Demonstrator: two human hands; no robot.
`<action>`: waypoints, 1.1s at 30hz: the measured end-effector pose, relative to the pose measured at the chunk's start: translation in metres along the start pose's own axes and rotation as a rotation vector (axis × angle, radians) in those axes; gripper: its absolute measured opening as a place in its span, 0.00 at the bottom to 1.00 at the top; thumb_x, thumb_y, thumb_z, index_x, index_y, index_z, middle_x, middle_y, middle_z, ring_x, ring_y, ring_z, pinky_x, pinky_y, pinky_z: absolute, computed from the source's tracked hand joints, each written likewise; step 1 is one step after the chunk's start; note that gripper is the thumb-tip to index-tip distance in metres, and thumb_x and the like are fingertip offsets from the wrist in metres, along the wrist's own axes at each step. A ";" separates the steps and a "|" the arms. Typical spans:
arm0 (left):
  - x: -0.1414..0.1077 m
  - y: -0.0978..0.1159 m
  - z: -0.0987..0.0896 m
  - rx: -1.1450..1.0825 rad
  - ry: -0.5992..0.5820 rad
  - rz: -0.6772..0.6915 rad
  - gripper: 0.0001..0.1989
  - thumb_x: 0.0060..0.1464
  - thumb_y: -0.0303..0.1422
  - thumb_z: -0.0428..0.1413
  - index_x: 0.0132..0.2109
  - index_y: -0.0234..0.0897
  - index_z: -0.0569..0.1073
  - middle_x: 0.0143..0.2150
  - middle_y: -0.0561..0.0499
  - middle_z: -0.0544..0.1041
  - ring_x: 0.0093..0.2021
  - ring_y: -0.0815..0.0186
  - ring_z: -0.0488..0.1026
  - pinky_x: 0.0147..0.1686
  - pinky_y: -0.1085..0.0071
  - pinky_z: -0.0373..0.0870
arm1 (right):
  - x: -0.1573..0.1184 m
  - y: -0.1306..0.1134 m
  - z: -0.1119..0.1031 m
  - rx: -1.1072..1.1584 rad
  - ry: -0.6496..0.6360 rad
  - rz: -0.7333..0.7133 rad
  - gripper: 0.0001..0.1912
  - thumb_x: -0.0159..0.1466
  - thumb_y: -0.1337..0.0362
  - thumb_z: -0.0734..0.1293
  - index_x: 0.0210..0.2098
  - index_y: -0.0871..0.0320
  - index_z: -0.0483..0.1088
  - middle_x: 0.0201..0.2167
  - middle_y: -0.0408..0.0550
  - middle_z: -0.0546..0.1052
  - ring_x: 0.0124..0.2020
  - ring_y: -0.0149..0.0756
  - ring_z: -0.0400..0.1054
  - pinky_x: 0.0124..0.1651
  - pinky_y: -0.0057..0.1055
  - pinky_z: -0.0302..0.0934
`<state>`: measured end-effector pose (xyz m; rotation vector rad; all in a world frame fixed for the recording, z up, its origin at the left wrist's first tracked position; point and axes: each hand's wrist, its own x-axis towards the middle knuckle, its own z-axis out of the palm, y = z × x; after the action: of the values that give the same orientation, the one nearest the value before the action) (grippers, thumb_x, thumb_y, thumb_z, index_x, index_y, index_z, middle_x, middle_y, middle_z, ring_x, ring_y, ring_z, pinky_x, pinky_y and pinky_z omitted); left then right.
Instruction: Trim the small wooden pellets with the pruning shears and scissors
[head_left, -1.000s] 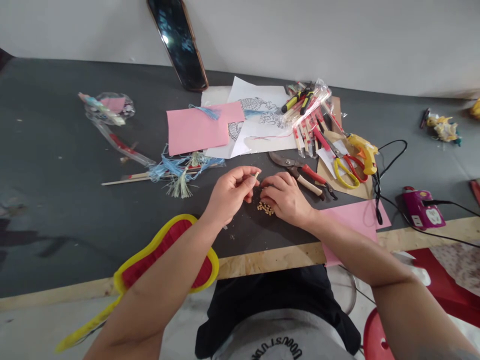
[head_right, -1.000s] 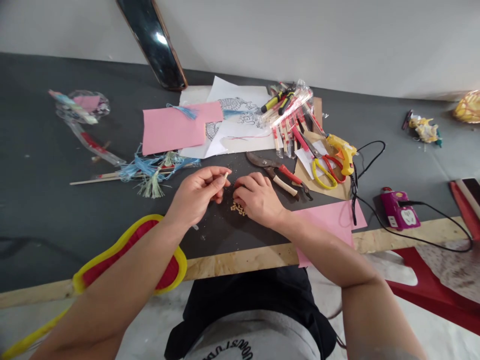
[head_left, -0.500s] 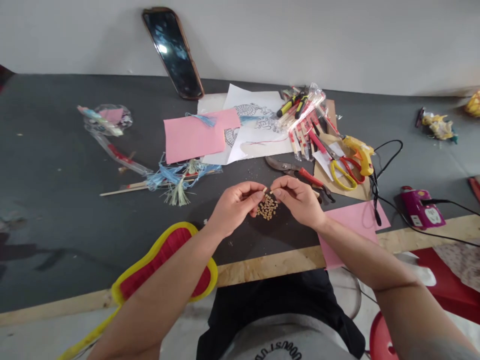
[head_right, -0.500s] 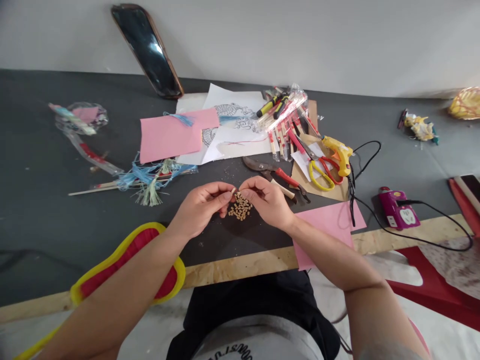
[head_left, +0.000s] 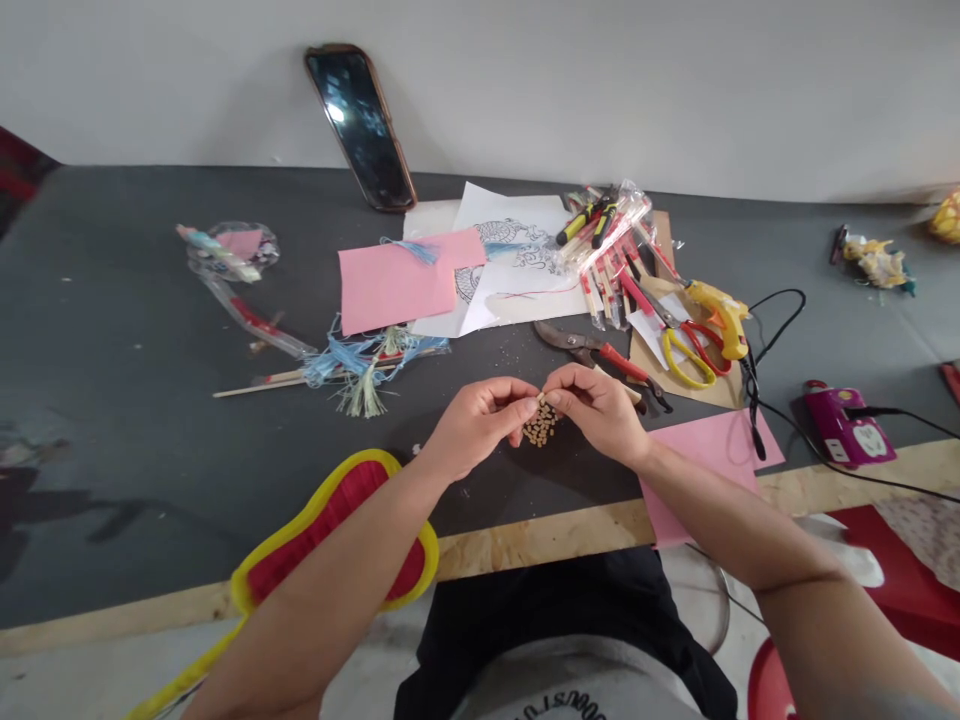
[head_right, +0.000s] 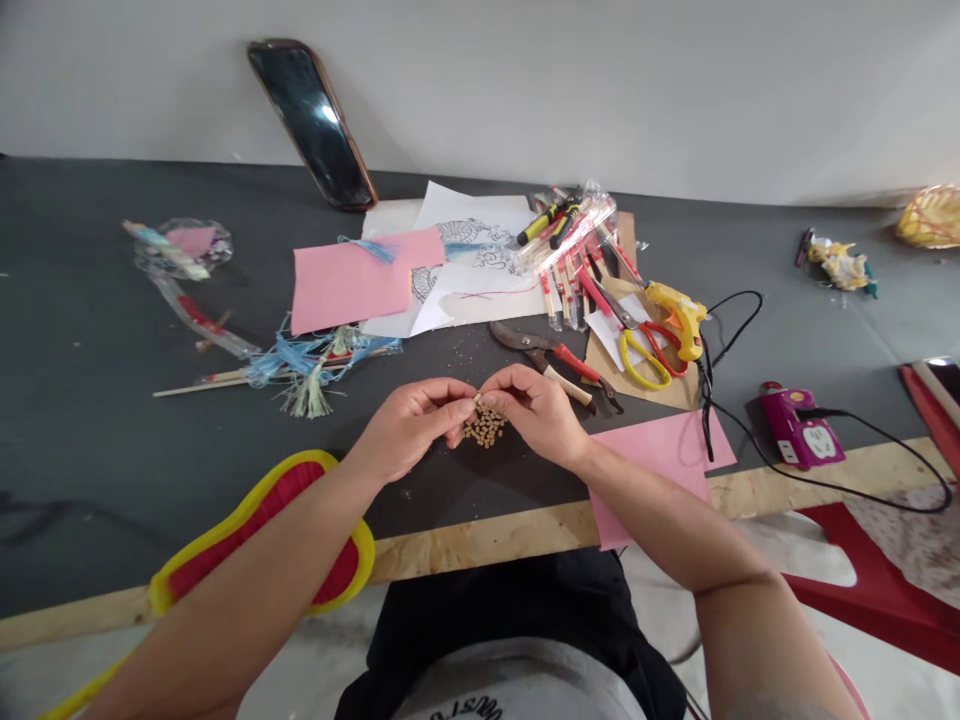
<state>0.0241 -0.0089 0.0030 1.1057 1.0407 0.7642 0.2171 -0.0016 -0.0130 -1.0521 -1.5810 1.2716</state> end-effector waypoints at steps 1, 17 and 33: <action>0.000 0.000 0.000 0.001 0.002 0.002 0.14 0.54 0.42 0.63 0.39 0.34 0.79 0.27 0.54 0.73 0.22 0.73 0.66 0.24 0.74 0.67 | 0.000 0.000 0.000 -0.005 0.002 -0.015 0.13 0.67 0.52 0.69 0.35 0.56 0.74 0.30 0.43 0.75 0.29 0.29 0.67 0.33 0.29 0.65; -0.002 0.001 0.000 0.044 -0.024 0.024 0.12 0.56 0.40 0.61 0.39 0.35 0.76 0.29 0.55 0.71 0.23 0.74 0.65 0.24 0.76 0.65 | -0.004 0.001 0.002 -0.264 0.027 -0.196 0.08 0.70 0.59 0.66 0.37 0.55 0.73 0.32 0.44 0.78 0.32 0.32 0.72 0.37 0.30 0.67; -0.002 0.000 -0.001 -0.016 -0.029 0.014 0.13 0.56 0.41 0.63 0.38 0.34 0.77 0.26 0.55 0.71 0.23 0.74 0.65 0.24 0.75 0.64 | -0.004 -0.001 -0.001 -0.303 0.018 -0.427 0.09 0.68 0.71 0.67 0.45 0.54 0.75 0.36 0.44 0.81 0.37 0.33 0.76 0.40 0.31 0.71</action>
<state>0.0225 -0.0106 0.0037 1.1085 1.0024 0.7639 0.2187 -0.0052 -0.0121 -0.8361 -1.8994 0.7503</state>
